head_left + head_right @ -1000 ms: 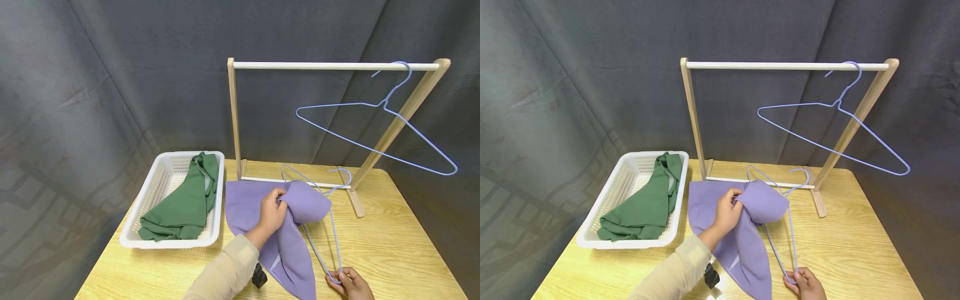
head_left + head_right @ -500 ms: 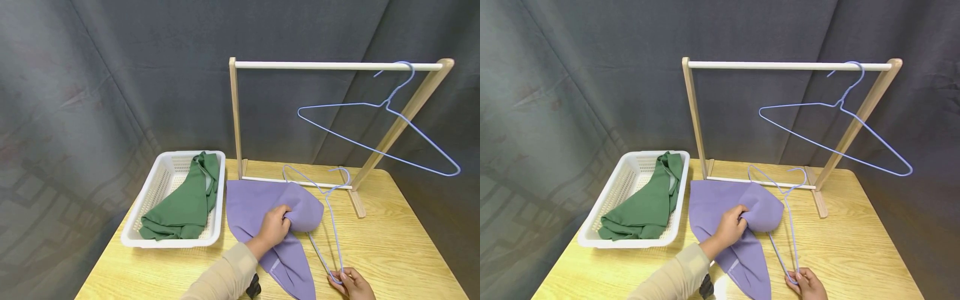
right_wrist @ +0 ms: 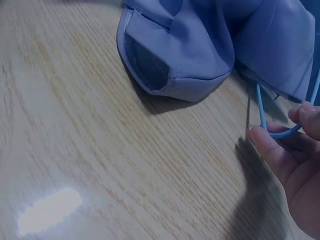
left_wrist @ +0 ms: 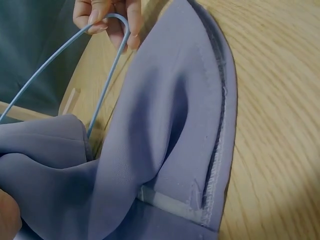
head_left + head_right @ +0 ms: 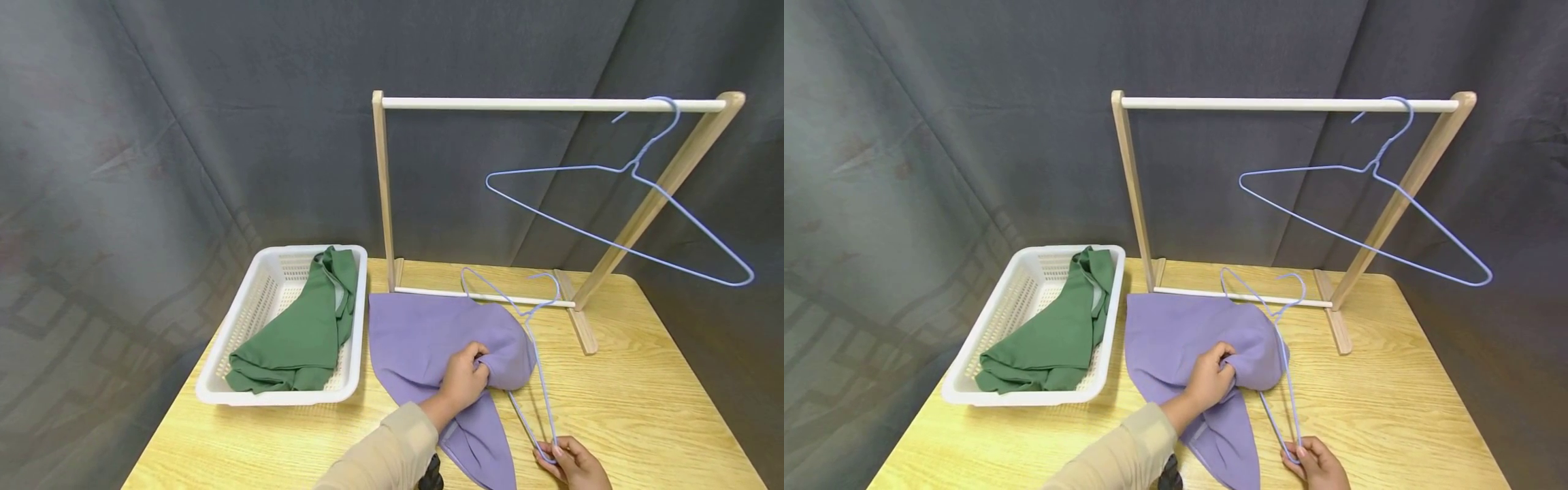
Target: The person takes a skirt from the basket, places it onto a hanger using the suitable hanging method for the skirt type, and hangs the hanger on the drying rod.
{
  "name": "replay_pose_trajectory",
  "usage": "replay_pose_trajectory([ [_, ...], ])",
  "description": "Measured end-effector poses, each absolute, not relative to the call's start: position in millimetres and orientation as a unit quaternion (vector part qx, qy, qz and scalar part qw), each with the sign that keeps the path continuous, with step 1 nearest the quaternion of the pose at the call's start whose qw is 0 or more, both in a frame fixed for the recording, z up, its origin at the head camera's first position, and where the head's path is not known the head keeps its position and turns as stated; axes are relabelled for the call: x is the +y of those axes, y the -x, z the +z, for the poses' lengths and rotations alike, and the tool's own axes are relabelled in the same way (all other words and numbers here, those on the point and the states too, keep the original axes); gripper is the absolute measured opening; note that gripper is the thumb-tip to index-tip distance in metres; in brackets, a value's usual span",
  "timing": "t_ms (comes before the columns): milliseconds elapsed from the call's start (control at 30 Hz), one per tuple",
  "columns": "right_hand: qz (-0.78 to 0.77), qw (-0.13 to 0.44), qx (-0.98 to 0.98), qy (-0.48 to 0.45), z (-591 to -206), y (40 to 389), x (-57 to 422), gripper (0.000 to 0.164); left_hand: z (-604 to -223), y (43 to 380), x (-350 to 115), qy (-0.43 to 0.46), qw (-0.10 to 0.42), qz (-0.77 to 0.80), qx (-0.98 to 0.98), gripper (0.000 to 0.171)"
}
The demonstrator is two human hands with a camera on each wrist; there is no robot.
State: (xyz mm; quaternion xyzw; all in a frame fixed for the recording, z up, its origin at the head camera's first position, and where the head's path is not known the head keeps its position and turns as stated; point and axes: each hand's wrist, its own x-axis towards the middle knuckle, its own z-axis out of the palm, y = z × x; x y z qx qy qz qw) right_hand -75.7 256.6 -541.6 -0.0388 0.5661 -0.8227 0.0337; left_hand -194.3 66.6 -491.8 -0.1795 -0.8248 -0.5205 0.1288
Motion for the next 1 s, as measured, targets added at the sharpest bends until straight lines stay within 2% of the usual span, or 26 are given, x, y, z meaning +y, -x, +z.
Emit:
replay_pose_trajectory([
  [133,-0.793,0.046,0.607,0.023,-542,75,259,0.032,-491,196,69,0.167,0.104,-0.524,-0.829,0.019],
  [200,-0.792,0.065,0.607,0.033,-543,75,262,0.034,-491,198,69,0.163,0.094,-0.527,-0.829,0.019],
  [367,-0.832,0.112,0.527,0.134,-551,76,268,0.014,-493,203,69,0.165,0.082,-0.519,-0.835,0.019],
  [433,-0.838,0.123,0.504,0.170,-555,77,269,0.013,-494,205,68,0.175,0.070,-0.508,-0.840,0.017],
  [533,-0.831,0.124,0.506,0.193,-559,76,271,0.015,-492,208,64,0.192,0.028,-0.504,-0.842,0.016],
  [767,-0.801,0.109,0.566,0.160,-560,74,271,0.022,-485,216,54,0.173,-0.128,-0.612,-0.761,0.028],
  [1000,-0.748,0.093,0.649,0.100,-553,71,265,0.048,-476,221,48,0.124,-0.170,-0.708,-0.674,0.028],
])
